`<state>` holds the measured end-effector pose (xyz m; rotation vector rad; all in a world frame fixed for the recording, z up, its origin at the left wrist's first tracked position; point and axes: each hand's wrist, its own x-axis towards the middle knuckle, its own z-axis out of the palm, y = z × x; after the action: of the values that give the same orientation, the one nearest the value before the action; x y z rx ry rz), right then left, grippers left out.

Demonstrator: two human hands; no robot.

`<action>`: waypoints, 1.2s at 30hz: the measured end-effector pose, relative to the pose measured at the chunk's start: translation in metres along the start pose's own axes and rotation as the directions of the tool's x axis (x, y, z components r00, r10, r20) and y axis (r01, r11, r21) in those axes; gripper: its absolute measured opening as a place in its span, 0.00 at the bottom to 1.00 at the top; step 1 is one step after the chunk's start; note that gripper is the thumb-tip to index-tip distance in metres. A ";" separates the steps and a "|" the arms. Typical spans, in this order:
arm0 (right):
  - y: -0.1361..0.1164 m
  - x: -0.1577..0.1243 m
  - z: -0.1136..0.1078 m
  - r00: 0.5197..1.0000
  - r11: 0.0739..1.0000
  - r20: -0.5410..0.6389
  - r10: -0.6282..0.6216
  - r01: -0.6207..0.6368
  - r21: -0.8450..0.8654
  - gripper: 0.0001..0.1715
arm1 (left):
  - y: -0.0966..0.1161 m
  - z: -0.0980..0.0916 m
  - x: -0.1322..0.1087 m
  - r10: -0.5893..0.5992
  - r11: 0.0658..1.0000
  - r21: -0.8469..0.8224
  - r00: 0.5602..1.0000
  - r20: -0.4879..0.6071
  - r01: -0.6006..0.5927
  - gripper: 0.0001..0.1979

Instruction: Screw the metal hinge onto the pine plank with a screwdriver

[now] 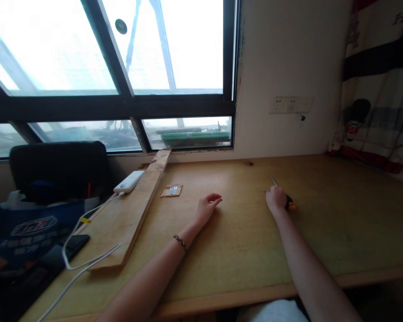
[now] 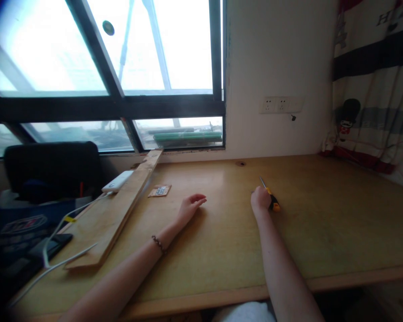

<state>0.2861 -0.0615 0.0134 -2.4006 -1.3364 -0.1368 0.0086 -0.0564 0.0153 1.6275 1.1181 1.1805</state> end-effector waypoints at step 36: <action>-0.014 -0.007 0.006 0.996 0.991 0.074 -0.055 0.064 -0.121 0.20 | -0.015 0.002 0.000 0.075 0.984 0.157 0.994 0.078 -0.086 0.09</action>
<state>0.2698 -0.0584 0.0095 -2.4886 -1.4721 -0.1569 0.0074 -0.0526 0.0006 1.8385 1.1348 1.0969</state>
